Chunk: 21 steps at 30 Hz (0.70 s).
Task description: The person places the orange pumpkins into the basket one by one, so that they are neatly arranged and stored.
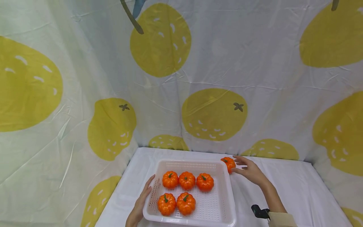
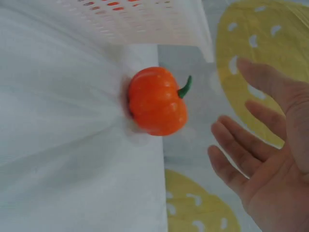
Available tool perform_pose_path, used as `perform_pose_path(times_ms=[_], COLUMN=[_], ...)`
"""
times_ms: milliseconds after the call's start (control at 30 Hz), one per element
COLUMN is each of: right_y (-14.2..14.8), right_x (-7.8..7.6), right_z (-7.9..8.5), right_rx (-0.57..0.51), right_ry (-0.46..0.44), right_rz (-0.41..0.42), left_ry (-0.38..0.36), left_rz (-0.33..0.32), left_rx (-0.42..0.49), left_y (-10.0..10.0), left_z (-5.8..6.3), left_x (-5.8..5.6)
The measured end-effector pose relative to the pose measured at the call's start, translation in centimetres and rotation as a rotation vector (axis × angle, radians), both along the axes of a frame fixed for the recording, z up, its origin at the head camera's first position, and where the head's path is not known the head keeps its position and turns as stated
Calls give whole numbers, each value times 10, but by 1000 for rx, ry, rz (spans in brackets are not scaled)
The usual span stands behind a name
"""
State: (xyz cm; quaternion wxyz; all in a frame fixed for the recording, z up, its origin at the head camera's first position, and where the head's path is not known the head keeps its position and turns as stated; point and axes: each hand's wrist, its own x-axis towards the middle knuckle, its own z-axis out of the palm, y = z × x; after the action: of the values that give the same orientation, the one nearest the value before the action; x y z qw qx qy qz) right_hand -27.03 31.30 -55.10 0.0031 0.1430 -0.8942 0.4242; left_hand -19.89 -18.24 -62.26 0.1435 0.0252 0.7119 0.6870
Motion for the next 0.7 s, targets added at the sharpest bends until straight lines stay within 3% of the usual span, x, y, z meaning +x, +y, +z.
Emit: perform_pose_path(times_ms=[100,300,700], right_y=[-2,-11,-23], right_x=[-5,-19,-30], right_z=[-13,-32,-53], right_rx=[26,59,69], right_ry=[25,-61,-102], right_rz=[-70,-141,-140], left_ry=[1,-8,-1], left_rz=[2,12,-4], left_rx=[-3,-13,-11], left_y=[-1,0,2], left_z=[0,3,4], left_x=[0,-1,3])
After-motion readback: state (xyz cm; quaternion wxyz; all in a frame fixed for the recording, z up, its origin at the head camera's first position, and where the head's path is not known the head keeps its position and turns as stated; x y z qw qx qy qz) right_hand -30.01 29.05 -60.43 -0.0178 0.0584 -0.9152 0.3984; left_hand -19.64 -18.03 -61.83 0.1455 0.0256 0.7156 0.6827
